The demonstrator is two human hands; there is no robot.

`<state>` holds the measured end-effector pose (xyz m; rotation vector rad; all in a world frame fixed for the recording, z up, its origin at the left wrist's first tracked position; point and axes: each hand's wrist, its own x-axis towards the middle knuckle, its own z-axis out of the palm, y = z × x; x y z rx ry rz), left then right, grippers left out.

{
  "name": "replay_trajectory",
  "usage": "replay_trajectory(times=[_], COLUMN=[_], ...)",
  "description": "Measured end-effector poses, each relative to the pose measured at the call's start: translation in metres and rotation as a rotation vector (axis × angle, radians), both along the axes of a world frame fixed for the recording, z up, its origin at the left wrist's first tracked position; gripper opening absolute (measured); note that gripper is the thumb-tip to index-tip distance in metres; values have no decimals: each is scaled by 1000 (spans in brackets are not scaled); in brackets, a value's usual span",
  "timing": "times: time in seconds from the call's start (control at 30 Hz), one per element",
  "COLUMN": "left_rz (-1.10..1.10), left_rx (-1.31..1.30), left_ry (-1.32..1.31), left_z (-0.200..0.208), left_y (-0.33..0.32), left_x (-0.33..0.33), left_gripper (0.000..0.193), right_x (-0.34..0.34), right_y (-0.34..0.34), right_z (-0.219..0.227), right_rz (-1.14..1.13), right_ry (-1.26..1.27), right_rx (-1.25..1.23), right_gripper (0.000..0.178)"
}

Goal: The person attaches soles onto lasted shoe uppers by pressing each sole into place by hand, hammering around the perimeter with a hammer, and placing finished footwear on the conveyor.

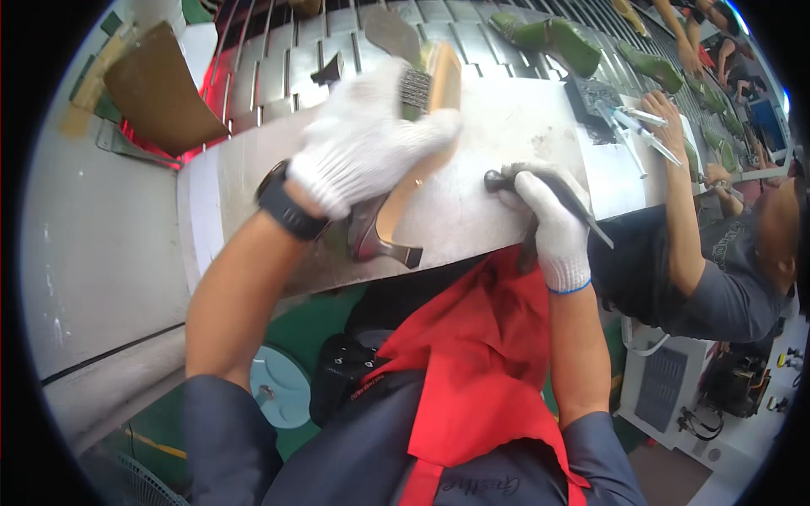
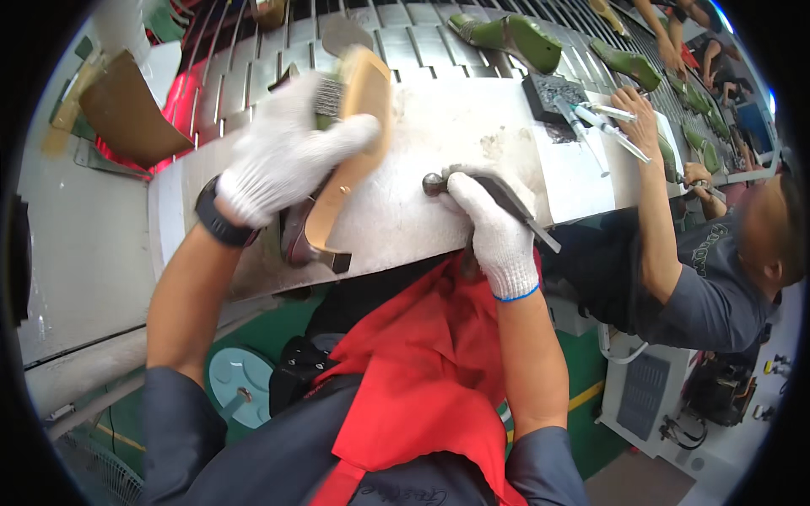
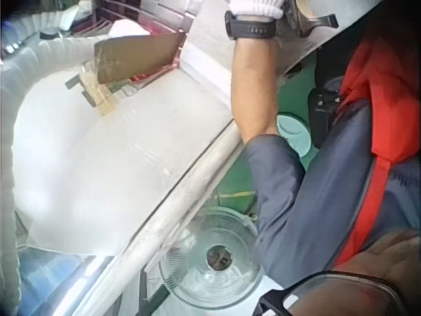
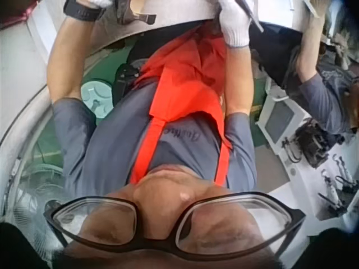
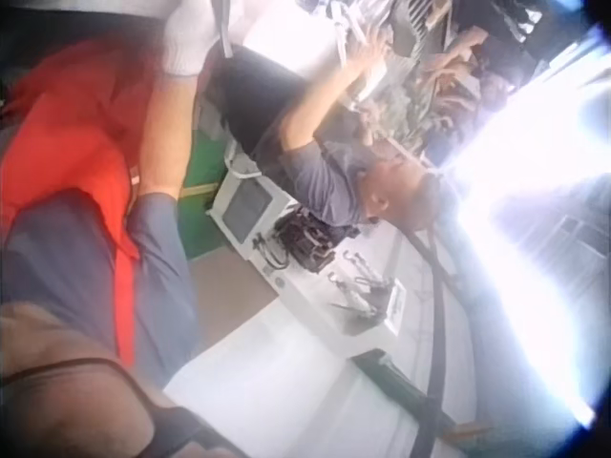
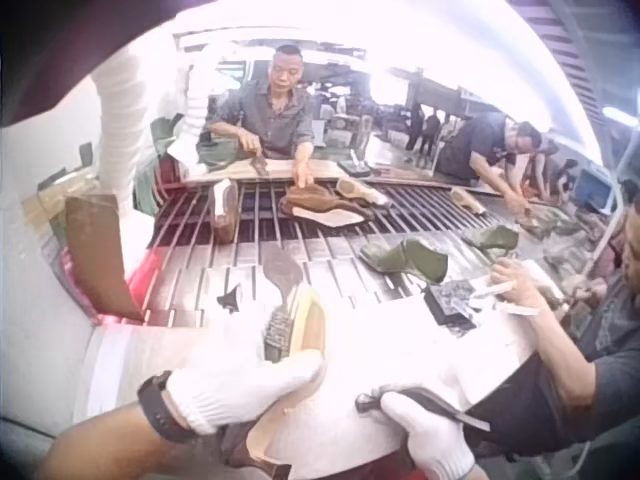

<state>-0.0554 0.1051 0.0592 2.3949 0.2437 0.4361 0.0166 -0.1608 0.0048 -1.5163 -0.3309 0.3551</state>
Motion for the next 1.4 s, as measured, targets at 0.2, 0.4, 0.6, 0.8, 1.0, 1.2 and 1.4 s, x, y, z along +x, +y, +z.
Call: replay_trajectory(times=[0.2,0.4,0.6,0.8,1.0,1.2,1.4], left_rz=[-443,-412,-296,-357,-357,-271,44], left_rx=[-253,-129,-85,-80,-66,82,469], left_ry=[-276,-437,-568,-557,-624,-786,-489], left_z=[75,52,35,29,28,-7,-97], left_y=[-25,-52,-66,-67,-74,-74,-75], left_x=[-55,-58,-49,-55,-67,-92,-119], left_gripper=[76,63,77,80,79,59,78], right_x=[-6,-57,-67,-61,-48,-65,-105], right_y=[0,-10,-12,-19,-1,-4,-9], right_z=[12,95,124,156,170,120,9], right_rz=[77,144,412,391,445,571,286], right_ry=[-39,-603,-759,-567,-340,-318,139], right_rx=[-26,245,147,-50,39,80,153], right_gripper=[23,37,38,50,43,31,26])
